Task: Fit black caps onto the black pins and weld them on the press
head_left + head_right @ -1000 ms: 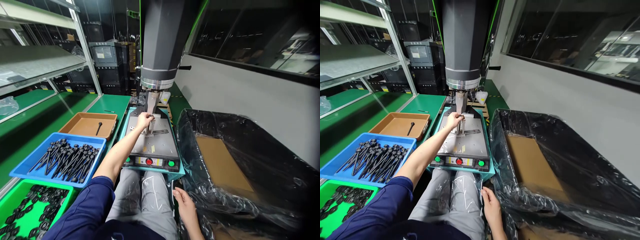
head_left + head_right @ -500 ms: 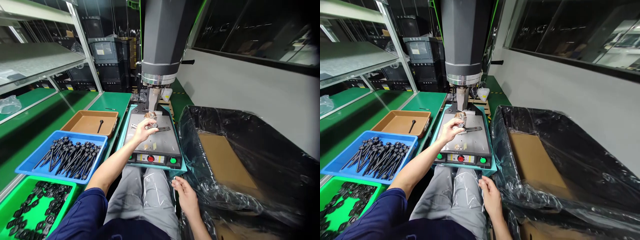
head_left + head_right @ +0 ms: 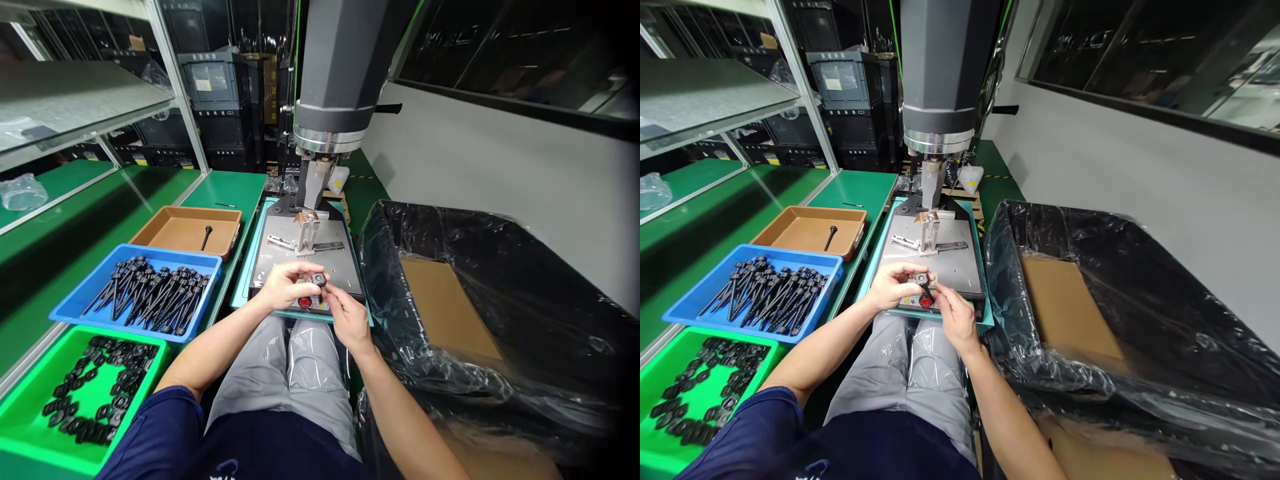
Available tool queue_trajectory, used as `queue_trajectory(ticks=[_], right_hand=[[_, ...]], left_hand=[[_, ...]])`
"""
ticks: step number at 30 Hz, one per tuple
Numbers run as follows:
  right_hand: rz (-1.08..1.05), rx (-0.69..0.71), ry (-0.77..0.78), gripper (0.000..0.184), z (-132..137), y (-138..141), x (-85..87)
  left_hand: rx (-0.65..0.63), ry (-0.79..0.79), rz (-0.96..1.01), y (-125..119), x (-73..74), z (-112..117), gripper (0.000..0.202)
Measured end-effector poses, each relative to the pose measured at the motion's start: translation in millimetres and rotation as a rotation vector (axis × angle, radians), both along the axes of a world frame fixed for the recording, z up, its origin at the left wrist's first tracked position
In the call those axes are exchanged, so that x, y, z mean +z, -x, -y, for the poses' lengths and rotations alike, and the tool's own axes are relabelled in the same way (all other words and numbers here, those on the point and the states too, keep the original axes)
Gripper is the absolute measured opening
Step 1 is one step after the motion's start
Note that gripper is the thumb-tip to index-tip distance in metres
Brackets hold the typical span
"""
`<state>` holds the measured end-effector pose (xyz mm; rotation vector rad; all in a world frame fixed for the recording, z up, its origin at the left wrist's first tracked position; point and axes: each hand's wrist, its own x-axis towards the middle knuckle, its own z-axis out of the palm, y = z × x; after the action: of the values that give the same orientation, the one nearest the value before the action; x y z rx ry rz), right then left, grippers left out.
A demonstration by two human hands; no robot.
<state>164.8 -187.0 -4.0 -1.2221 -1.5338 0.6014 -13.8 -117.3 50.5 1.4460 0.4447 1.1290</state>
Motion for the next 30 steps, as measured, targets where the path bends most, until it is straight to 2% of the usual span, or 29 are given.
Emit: queue_trajectory(ticks=[5,8,10,17,21,26,30], right_hand=[[-0.448,0.322,0.342,0.037,15.9,29.2,6.6],[-0.688,0.341,0.493,0.036,23.7,45.7,16.0],[-0.79,0.321,0.548,0.037,25.4,52.9,20.3],[-0.833,0.3,0.569,0.04,20.3,63.6,19.9],[-0.78,0.271,0.544,0.041,16.9,67.5,20.0],[-0.712,0.229,0.504,0.039,8.1,70.9,16.5],[-0.696,0.275,0.613,0.048,0.1,79.0,3.7]], left_hand=[[-0.003,0.378,0.231,6.9,-4.2,4.7,0.044],[-0.057,0.536,0.245,11.8,-5.0,5.7,0.047],[-0.074,0.584,0.202,14.8,-6.2,7.7,0.048],[-0.066,0.583,0.069,19.9,-10.4,13.9,0.053],[-0.075,0.498,0.034,27.1,-10.6,11.8,0.05],[-0.135,0.388,-0.106,36.8,-10.0,11.0,0.043],[-0.027,0.387,-0.218,35.2,0.2,3.7,0.031]])
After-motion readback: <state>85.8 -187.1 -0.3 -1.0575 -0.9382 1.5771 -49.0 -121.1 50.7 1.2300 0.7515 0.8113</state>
